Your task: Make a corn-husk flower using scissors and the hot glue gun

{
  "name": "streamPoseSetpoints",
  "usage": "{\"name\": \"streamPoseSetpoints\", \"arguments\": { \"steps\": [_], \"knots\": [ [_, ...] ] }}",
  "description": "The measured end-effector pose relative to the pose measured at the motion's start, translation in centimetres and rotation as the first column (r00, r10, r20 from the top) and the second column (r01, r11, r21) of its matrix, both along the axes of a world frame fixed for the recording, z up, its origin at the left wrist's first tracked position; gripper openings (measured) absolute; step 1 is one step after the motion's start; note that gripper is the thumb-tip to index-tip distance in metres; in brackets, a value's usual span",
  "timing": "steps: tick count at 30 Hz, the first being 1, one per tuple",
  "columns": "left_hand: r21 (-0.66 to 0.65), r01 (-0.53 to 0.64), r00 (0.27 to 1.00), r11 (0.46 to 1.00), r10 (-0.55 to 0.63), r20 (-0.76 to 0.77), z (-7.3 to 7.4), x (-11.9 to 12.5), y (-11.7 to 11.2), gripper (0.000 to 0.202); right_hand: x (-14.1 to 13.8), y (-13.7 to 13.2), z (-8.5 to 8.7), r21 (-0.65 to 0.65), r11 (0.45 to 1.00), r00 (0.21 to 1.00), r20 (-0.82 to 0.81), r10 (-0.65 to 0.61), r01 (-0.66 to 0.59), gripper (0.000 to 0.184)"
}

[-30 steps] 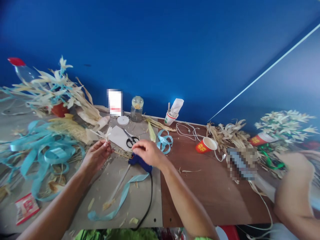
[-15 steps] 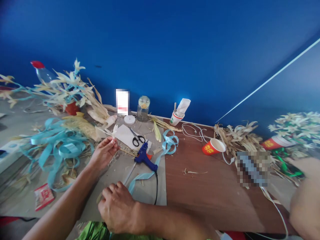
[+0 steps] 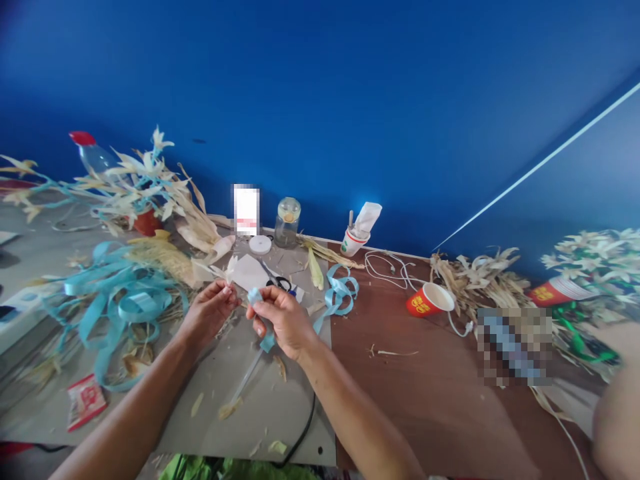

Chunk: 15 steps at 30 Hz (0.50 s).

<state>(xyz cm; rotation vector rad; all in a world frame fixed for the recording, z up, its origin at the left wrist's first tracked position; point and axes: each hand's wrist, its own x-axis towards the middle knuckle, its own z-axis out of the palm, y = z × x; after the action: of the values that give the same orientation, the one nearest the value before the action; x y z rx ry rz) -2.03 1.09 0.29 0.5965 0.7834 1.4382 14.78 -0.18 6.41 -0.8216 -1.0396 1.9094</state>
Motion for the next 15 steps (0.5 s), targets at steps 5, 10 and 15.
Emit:
{"name": "streamPoseSetpoints", "arguments": {
  "steps": [5,10,15],
  "knots": [
    [-0.011,0.009,1.0,1.0,-0.009,-0.007,-0.2,0.1,-0.1,0.018,-1.3,1.0,-0.5,0.081,0.996,0.997,0.068,-0.032,0.027,0.017],
    [0.019,0.014,1.0,1.0,-0.014,0.003,-0.4,0.0,-0.2,0.017,-2.2,2.2,-1.3,0.216,0.975,0.961,0.256,-0.104,0.048,0.012],
    [0.036,0.065,0.998,0.997,-0.065,-0.005,-0.5,0.0,-0.2,0.019,-2.5,3.2,-3.2,0.353,0.936,0.894,0.415,-0.168,0.012,0.015]
  ]
}}
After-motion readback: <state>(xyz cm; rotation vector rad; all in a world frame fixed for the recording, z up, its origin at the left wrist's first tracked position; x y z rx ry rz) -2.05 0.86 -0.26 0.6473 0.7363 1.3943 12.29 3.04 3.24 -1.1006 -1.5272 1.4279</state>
